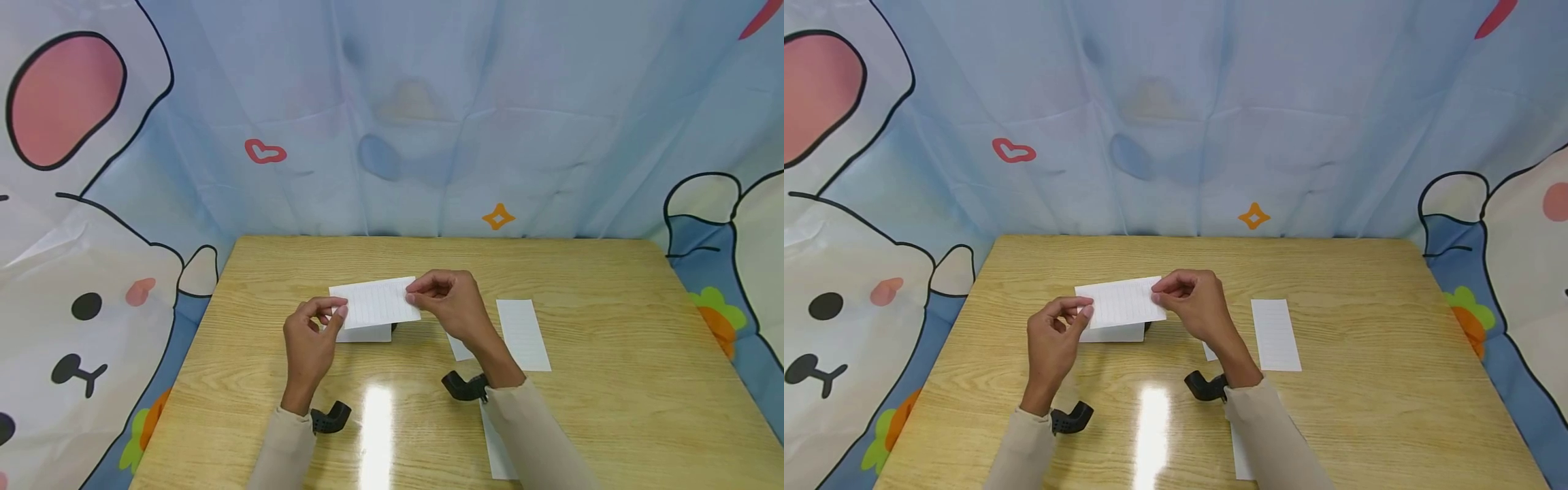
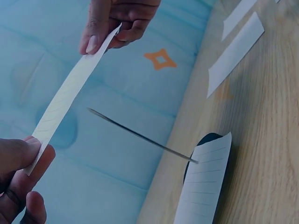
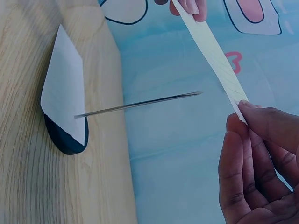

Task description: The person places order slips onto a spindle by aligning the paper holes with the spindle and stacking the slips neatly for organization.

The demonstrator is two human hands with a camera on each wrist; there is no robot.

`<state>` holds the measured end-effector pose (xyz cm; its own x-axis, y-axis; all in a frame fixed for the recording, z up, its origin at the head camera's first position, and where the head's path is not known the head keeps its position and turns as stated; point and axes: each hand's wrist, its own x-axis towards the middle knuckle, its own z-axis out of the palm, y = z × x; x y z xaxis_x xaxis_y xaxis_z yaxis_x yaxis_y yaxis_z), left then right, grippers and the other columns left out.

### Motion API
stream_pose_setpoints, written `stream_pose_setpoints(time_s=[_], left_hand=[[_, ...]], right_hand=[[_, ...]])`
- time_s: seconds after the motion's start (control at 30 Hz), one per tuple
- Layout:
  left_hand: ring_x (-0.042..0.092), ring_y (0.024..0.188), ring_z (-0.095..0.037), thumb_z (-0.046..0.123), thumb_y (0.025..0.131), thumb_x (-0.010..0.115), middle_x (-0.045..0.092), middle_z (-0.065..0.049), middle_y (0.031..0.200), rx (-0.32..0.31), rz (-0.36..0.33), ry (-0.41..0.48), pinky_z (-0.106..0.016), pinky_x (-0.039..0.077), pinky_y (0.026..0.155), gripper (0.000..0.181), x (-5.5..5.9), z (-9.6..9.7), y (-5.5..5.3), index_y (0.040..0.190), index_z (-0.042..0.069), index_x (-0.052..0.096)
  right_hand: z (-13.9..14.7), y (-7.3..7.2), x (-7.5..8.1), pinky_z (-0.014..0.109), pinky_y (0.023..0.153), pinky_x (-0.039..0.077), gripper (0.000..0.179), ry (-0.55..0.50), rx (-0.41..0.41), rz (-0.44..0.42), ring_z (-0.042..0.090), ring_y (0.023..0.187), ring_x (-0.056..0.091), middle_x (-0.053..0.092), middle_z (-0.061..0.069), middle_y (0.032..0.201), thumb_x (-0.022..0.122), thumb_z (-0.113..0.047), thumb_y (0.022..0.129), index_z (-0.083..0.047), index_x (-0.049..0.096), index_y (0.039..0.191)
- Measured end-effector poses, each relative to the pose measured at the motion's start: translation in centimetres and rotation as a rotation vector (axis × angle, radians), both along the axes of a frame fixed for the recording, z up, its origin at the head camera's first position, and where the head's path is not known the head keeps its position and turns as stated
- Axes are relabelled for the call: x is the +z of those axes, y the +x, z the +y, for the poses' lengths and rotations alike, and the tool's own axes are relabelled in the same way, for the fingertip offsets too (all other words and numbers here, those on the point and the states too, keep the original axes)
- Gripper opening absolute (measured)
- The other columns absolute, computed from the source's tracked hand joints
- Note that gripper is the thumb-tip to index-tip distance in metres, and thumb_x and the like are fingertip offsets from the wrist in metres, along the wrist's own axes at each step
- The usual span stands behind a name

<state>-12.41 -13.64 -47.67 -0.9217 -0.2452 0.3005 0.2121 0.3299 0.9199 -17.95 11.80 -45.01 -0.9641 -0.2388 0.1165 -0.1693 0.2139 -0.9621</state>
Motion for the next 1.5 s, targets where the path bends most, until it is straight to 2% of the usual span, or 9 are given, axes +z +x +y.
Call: stream_pose_setpoints(time_s=[0.2, 0.4, 0.57, 0.8, 1.03, 1.27, 1.5], left_hand=[[0.054, 0.078, -0.016, 0.011, 0.095, 0.080, 0.065, -0.007, 0.085, 0.002, 0.001, -0.011, -0.025, 0.037, 0.066, 0.006, 0.3, -0.6, -0.3, 0.099, 0.012, 0.084], [0.053, 0.078, -0.017, 0.011, 0.095, 0.080, 0.065, -0.007, 0.085, 0.007, 0.000, -0.025, -0.026, 0.038, 0.067, 0.006, 0.4, -1.1, -0.7, 0.100, 0.012, 0.084], [0.054, 0.078, -0.017, 0.010, 0.096, 0.079, 0.067, -0.008, 0.085, 0.005, 0.002, -0.036, -0.026, 0.038, 0.066, 0.007, 0.6, -1.5, -1.0, 0.101, 0.012, 0.084], [0.055, 0.077, -0.017, 0.010, 0.096, 0.078, 0.069, -0.009, 0.084, 0.011, -0.009, -0.048, -0.027, 0.038, 0.067, 0.007, 0.6, -1.9, -1.2, 0.101, 0.012, 0.084], [0.055, 0.078, -0.019, 0.011, 0.096, 0.078, 0.067, -0.009, 0.085, 0.013, -0.017, -0.051, -0.027, 0.038, 0.067, 0.007, 0.7, -2.2, -1.4, 0.101, 0.012, 0.083], [0.055, 0.078, -0.019, 0.011, 0.097, 0.078, 0.067, -0.009, 0.085, 0.013, -0.028, -0.061, -0.028, 0.039, 0.066, 0.007, 0.8, -2.3, -1.6, 0.101, 0.011, 0.083], [0.055, 0.078, -0.018, 0.012, 0.097, 0.078, 0.067, -0.009, 0.085, 0.006, -0.028, -0.057, -0.027, 0.039, 0.067, 0.007, 0.8, -2.6, -1.8, 0.102, 0.011, 0.083]], right_hand=[[-0.7, -0.2, 0.3, 0.028, 0.066, 0.057, 0.006, 0.000, -0.019, -0.008, 0.020, 0.077, 0.071, 0.079, 0.009, 0.095, 0.084, -0.012, 0.092, -0.010, 0.083, 0.097], [-1.3, -0.5, 0.3, 0.029, 0.067, 0.058, 0.005, -0.005, -0.028, -0.029, 0.029, 0.079, 0.072, 0.079, 0.008, 0.094, 0.084, -0.013, 0.092, -0.012, 0.082, 0.097], [-1.8, -0.7, 0.2, 0.029, 0.067, 0.059, 0.009, 0.000, -0.034, -0.037, 0.033, 0.079, 0.073, 0.079, 0.010, 0.094, 0.084, -0.012, 0.092, -0.007, 0.082, 0.099], [-2.2, -1.0, 0.1, 0.029, 0.069, 0.060, 0.008, -0.005, -0.031, -0.038, 0.024, 0.077, 0.073, 0.079, 0.009, 0.093, 0.084, -0.011, 0.092, -0.007, 0.081, 0.099], [-2.4, -1.0, 0.2, 0.030, 0.069, 0.059, 0.006, -0.009, -0.023, -0.041, 0.023, 0.078, 0.074, 0.078, 0.008, 0.093, 0.083, -0.013, 0.093, -0.011, 0.081, 0.098], [-2.8, -1.3, 0.0, 0.030, 0.071, 0.061, 0.007, -0.020, -0.031, -0.025, 0.032, 0.080, 0.073, 0.077, 0.011, 0.093, 0.080, -0.012, 0.096, -0.009, 0.079, 0.101], [-3.2, -1.4, -0.2, 0.029, 0.073, 0.062, 0.008, -0.025, -0.043, -0.049, 0.037, 0.083, 0.073, 0.076, 0.016, 0.094, 0.079, -0.013, 0.097, -0.006, 0.078, 0.102]])
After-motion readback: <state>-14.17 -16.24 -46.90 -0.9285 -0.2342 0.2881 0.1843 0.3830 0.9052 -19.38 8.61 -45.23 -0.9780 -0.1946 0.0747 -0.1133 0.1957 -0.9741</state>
